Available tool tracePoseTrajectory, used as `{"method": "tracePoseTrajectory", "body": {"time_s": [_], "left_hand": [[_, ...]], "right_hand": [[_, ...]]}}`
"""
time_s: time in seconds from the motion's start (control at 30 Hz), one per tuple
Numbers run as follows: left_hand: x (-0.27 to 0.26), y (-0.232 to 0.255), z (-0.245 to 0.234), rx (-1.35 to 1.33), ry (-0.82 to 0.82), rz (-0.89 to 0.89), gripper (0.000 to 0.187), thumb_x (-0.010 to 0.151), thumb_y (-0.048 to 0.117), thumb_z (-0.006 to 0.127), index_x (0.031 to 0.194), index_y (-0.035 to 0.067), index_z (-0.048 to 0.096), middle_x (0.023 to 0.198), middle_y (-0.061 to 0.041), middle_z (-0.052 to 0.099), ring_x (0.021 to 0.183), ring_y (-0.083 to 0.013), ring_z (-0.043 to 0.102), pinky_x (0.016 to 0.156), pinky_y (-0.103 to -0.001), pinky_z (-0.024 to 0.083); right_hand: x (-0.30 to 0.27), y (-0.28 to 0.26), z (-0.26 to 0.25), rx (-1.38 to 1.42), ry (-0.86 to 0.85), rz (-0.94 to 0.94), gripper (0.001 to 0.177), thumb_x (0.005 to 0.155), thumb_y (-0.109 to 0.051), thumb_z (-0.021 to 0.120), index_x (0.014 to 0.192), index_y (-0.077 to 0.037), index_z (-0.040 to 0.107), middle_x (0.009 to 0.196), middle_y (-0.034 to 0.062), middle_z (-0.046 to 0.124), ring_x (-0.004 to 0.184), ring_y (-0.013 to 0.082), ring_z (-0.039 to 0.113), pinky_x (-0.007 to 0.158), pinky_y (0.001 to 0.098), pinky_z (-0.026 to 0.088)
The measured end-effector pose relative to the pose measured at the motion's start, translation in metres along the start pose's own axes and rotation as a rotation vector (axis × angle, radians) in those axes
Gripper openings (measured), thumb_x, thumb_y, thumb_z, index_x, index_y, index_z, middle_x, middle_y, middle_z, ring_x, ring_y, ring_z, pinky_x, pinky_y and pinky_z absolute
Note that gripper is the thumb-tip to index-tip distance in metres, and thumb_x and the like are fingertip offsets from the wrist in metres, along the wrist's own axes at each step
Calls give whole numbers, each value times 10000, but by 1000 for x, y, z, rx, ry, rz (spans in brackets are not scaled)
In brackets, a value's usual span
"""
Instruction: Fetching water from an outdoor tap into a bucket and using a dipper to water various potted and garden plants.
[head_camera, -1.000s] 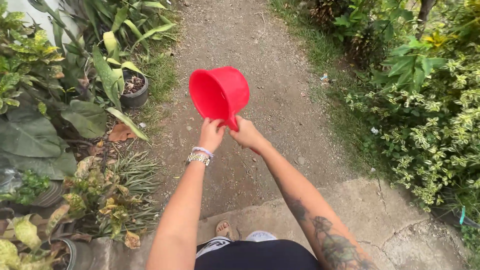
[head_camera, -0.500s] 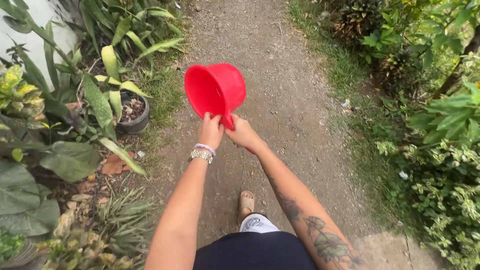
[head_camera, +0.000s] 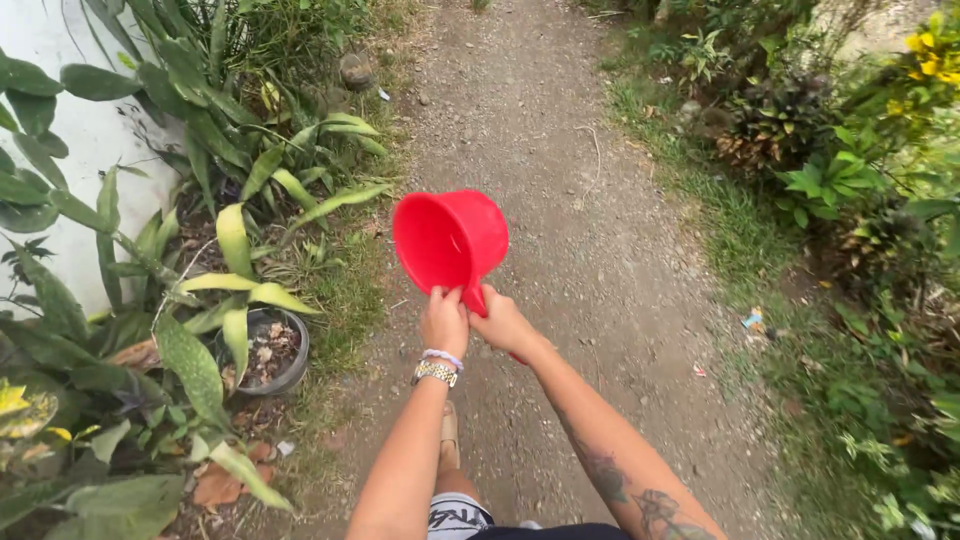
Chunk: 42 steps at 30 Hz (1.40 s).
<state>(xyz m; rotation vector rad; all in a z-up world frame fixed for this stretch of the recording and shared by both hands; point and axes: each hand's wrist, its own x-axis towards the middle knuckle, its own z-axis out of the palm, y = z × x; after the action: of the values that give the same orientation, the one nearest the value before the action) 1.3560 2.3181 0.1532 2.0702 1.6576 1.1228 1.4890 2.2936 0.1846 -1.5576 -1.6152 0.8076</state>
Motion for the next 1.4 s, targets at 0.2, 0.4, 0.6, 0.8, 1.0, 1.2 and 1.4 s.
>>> {"method": "tracePoseTrajectory", "body": {"time_s": [0.2,0.4,0.6,0.8,1.0,1.2,1.4], "left_hand": [[189,-49,72,245,-217,122,116,941,172,641,997,104,716,1076,-139,675,937,-367,701,810,-509,564],[348,-59,122,104,-119,158,180,818,168,698,980,93,722,1119,-168,670,930,-376,698,796,-518,560],[473,-73,187,66,-154,91,233,807,177,727,1021,85,713,1162,-164,639,978,-376,683,824,-503,555],[639,-77,278,91,-121,64,263,788,202,747,1019,81,709,1200,-162,625,997,-371,679,836,-506,552],[797,-52,333,95,-92,14,244,804,202,747,1015,83,712,1254,-174,606,975,-371,679,817,-518,543],[930,-86,425,189,-129,46,213,810,229,758,951,74,716,1153,-175,646,934,-367,693,856,-503,531],[1111,-128,510,176,-129,152,187,816,216,746,924,68,707,1097,-177,667,892,-357,711,853,-494,537]], "right_hand": [[173,14,-19,61,-32,202,370,883,-241,704,1148,-25,562,739,157,704,539,211,670,467,372,540],[330,15,-47,99,54,241,363,861,-230,722,1113,-28,556,706,97,689,482,175,640,418,352,513],[477,67,-69,101,19,278,372,852,-203,722,1143,-38,558,687,110,678,469,174,625,406,346,499],[652,120,-124,148,-21,226,380,861,-202,723,1170,-46,568,668,77,662,468,156,612,400,325,491],[816,134,-189,142,-28,204,346,863,-209,725,1131,-47,578,641,52,643,455,132,591,396,314,479],[966,182,-208,182,-24,214,327,868,-212,722,1091,-26,571,641,53,629,441,135,574,381,317,462],[1150,230,-225,146,4,221,339,870,-226,735,1088,-30,563,646,57,628,444,134,574,376,321,470]]}}
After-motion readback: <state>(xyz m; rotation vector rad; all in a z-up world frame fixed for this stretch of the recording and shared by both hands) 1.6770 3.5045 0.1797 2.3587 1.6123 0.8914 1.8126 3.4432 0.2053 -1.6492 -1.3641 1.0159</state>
